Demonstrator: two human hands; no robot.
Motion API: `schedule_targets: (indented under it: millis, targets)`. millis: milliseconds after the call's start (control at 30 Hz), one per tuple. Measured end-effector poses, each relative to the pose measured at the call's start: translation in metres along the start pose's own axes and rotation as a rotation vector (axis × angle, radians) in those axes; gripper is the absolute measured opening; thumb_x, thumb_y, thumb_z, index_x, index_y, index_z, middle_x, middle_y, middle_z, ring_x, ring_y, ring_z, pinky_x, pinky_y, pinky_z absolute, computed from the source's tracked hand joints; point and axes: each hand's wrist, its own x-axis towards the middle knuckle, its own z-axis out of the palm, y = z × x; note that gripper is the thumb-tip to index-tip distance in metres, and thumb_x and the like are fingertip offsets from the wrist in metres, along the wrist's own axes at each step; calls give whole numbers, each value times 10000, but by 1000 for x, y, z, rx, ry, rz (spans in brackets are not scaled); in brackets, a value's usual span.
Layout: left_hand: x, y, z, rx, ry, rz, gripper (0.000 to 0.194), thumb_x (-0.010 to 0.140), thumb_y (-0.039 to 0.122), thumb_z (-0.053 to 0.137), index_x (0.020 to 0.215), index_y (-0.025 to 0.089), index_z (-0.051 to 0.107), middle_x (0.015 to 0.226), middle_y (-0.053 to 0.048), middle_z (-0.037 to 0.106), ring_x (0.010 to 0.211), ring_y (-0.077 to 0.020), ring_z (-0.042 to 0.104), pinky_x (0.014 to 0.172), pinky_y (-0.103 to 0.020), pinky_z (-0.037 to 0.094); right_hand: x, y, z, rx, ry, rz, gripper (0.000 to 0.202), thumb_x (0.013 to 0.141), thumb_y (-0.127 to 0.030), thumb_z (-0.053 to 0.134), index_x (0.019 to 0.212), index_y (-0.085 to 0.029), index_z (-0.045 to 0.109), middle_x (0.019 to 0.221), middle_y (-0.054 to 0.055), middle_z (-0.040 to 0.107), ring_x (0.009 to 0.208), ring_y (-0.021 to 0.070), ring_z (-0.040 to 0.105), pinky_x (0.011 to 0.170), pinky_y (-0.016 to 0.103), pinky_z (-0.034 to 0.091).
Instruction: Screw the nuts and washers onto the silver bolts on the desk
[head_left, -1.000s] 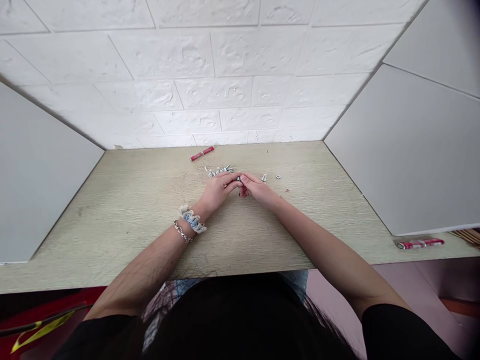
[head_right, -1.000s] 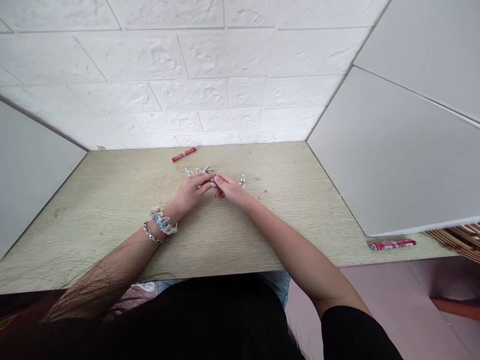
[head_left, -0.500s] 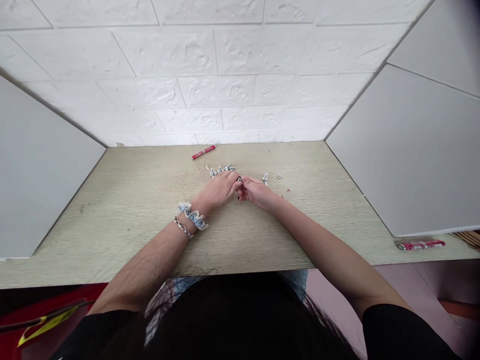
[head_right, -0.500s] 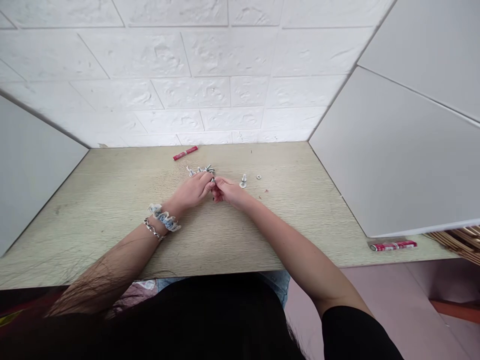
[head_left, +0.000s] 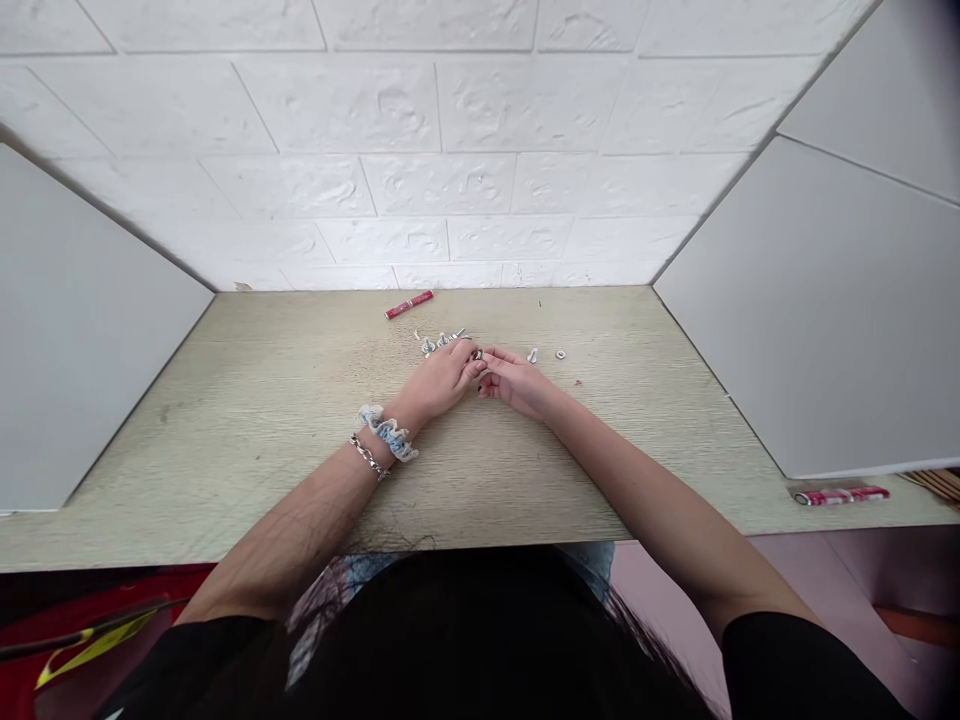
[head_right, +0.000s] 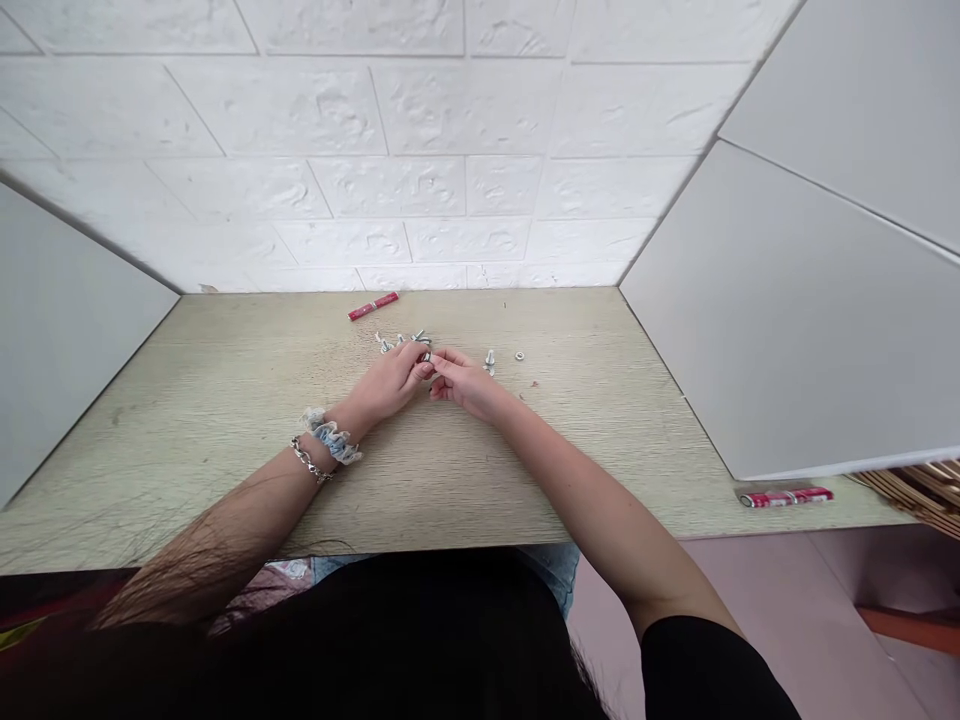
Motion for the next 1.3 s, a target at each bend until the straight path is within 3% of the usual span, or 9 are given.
schedule_targets:
  millis: [100,300,467,600,767,933,1133,1300]
  targets:
    - [-1,-6,2,-22,69,102,283,978,264,423,1219,162,535,1122,-91,622,1030,-203,595,889,-336,487,-2,-2,0,11,-2,4,150,806,-296,680,859,-187,590,737,-40,607,577,71,544,615,252,470]
    - [-1,-19,11,-46,189,249,267,974,256,472,1200,180,591,1034,-71,657,944,-169,628,855,-311,517,-2,-5,3,13,34,23,97,892,-287,585,883,-190,593,716,-32,622,562,78,555,619,249,477]
    - [-1,-22,15,-53,251,219,225,938,277,558,1132,181,617,1022,-66,668,914,-167,639,830,-314,529,0,-8,8,-53,150,133,479,1015,-405,273,667,-179,513,563,16,578,505,106,532,576,263,464]
    - [-2,-18,12,-70,219,159,200,913,251,588,1096,178,620,1002,-50,665,853,-153,631,822,-306,525,0,-6,8,-101,137,109,476,997,-411,359,581,-189,426,531,8,550,476,97,498,532,250,432]
    - [-2,-10,8,-107,137,42,154,888,247,588,1026,187,618,986,-28,656,771,-132,607,797,-288,516,-1,-4,6,-87,115,51,342,937,-367,515,654,-175,491,563,-28,538,488,81,502,551,243,443]
    - [-1,-10,9,-142,160,-18,162,873,282,592,997,179,607,943,-28,657,731,-127,594,753,-281,512,-2,-5,6,-91,121,29,184,869,-306,610,768,-192,507,673,-42,607,515,78,554,584,242,467]
    - [-1,-11,9,-116,178,16,159,867,258,584,1005,191,622,945,-25,657,728,-122,586,767,-275,506,4,-2,2,-115,141,55,468,896,-547,526,604,-194,431,552,-5,548,491,91,510,553,256,464]
    - [-2,-9,9,-121,148,26,173,870,232,568,1027,199,634,982,-24,660,740,-122,590,779,-272,503,5,0,1,-157,115,11,470,855,-537,599,586,-183,447,558,-20,528,505,83,507,568,256,461]
